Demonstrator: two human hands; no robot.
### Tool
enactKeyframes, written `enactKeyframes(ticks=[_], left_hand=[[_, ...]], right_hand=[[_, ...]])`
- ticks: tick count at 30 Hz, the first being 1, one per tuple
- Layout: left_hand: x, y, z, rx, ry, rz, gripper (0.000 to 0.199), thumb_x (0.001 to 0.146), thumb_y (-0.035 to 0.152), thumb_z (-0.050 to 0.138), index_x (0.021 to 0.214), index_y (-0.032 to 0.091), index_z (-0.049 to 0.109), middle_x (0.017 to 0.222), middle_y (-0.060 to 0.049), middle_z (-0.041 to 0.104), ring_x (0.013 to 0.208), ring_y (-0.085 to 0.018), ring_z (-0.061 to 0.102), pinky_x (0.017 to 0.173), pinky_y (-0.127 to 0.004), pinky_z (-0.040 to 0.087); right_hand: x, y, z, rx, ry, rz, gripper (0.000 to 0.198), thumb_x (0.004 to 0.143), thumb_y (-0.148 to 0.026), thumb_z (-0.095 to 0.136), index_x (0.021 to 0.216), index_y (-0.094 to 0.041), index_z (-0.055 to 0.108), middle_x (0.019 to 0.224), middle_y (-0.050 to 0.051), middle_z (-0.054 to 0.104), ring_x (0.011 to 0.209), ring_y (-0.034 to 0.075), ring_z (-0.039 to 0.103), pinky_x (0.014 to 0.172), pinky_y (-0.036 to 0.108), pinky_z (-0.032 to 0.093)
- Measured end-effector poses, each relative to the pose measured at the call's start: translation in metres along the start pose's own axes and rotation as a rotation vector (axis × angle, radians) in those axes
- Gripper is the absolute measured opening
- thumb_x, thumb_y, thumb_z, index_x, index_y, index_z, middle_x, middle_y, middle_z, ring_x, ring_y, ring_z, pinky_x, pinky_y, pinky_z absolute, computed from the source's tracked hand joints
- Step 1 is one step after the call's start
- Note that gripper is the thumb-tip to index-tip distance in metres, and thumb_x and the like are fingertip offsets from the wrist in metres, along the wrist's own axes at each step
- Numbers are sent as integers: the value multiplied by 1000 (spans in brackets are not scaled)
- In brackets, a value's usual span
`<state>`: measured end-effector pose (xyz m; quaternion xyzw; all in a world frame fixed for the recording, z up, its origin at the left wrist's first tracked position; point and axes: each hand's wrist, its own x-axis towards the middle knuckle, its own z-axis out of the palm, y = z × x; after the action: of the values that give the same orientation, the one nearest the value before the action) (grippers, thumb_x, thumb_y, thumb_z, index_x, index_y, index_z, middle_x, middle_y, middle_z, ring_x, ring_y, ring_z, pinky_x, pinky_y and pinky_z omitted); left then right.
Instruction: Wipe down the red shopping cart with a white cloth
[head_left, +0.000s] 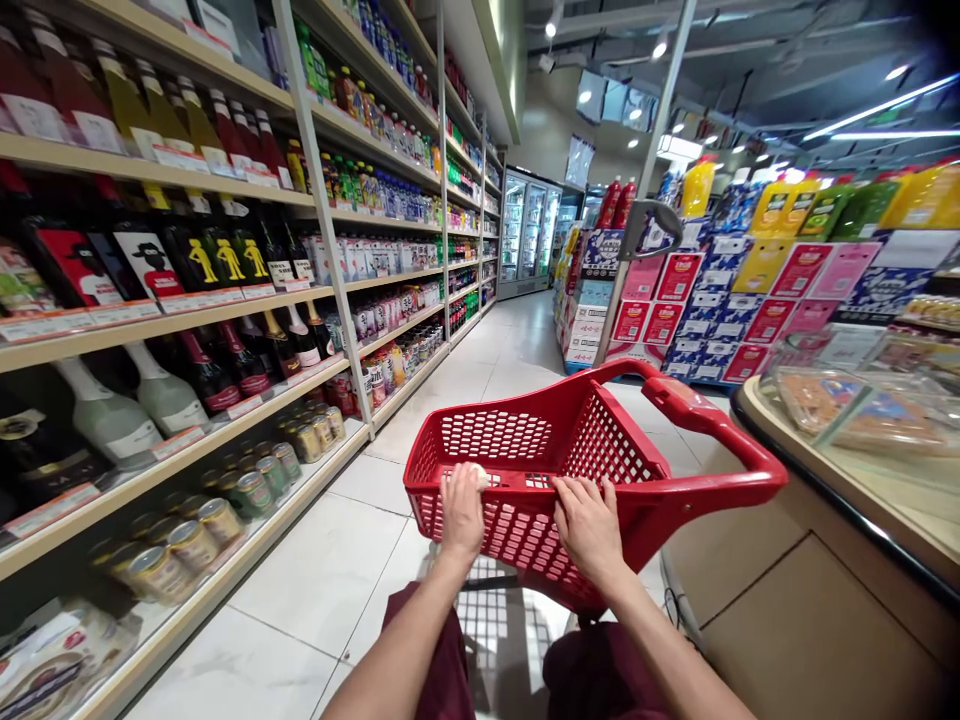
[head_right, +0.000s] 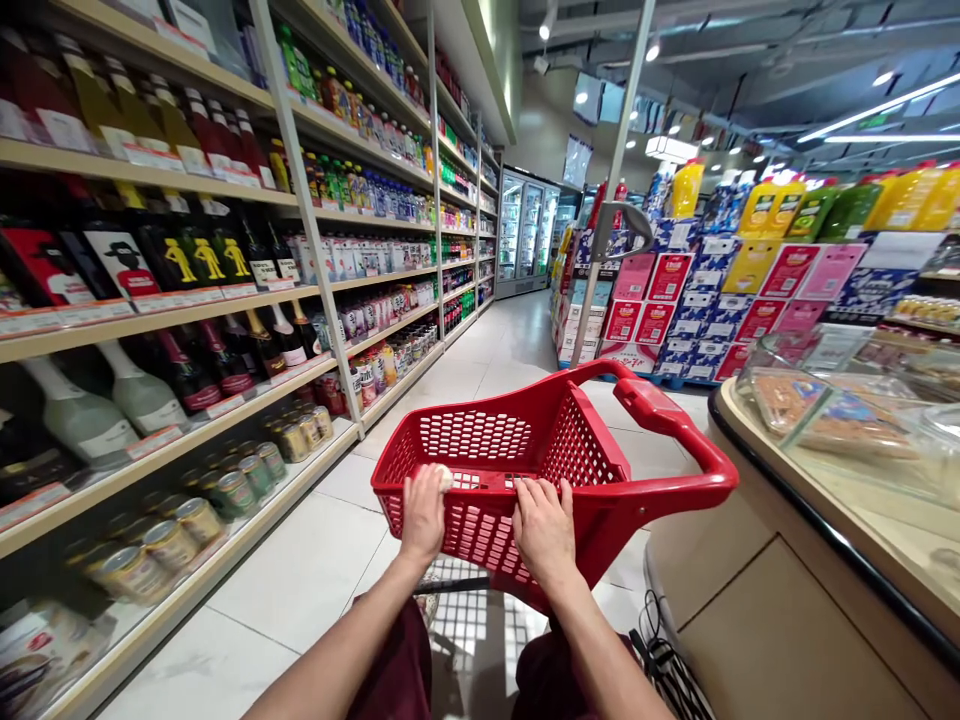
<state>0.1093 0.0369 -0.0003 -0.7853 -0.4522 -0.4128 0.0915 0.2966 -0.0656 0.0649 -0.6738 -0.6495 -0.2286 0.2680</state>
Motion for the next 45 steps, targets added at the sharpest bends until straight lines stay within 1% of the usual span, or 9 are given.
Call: enactKeyframes(ticks=[10,14,17,22,26,30,35,40,45], left_hand=[[31,25,28,-10,-94,118,39,81,6,30,117,12,46,120,-13,53,117,-24,43,95,-50,36],[35,47,39,-78,-123,260,43,80,5,31,120,13,43,122,-11,52,118,-20,42,97,-45,36],[35,29,32,-81,-134,299,42,81,7,30,119,15,45,119,-9,55,117,-18,43,99,-47,33],[33,-4,17,12,-63,57,40,85,10,25,121,12,44,121,-12,53,119,-22,41,99,-52,29],[34,39,24,-74,-214,207,43,84,9,28,124,15,40,126,-10,49,122,-19,36,99,-46,32],[43,67,20,-48,-333,142,44,84,16,32,127,17,36,133,-10,41,125,-22,31,101,-53,23],[45,37,-3,42,-509,89,63,77,21,38,135,14,16,142,-10,20,132,-24,11,103,-54,13],[35,0,-16,201,-549,64,72,71,29,44,135,11,16,143,-10,15,132,-25,5,103,-55,7],[33,-4,-15,261,-500,94,64,76,29,40,134,12,21,142,-11,22,131,-25,13,103,-54,10]], right_hand=[[18,7,14,-31,-33,-10,35,78,-16,39,107,-20,57,107,5,62,101,22,49,98,41,20],[17,11,25,-20,13,-9,37,76,-15,41,109,-19,56,108,5,61,102,21,48,100,42,17],[13,16,28,-19,20,-44,40,74,-13,41,112,-19,54,112,5,59,105,20,47,102,40,16],[13,15,28,10,50,-10,42,74,-11,40,113,-17,54,113,6,59,105,20,47,101,40,18],[15,13,29,7,63,20,41,74,-11,40,112,-17,55,110,7,60,102,22,49,100,43,19],[18,6,28,26,86,-17,41,78,-13,38,116,-17,52,114,8,57,105,20,48,100,43,21],[32,-32,39,112,-48,-58,38,84,-22,34,118,-18,50,122,8,52,114,19,43,99,40,25],[54,-70,63,109,-182,-11,34,81,-29,45,112,-18,54,118,10,55,108,22,47,97,43,26],[52,-42,57,34,-177,-123,29,82,-16,41,107,-21,56,111,7,59,98,18,52,97,40,26]])
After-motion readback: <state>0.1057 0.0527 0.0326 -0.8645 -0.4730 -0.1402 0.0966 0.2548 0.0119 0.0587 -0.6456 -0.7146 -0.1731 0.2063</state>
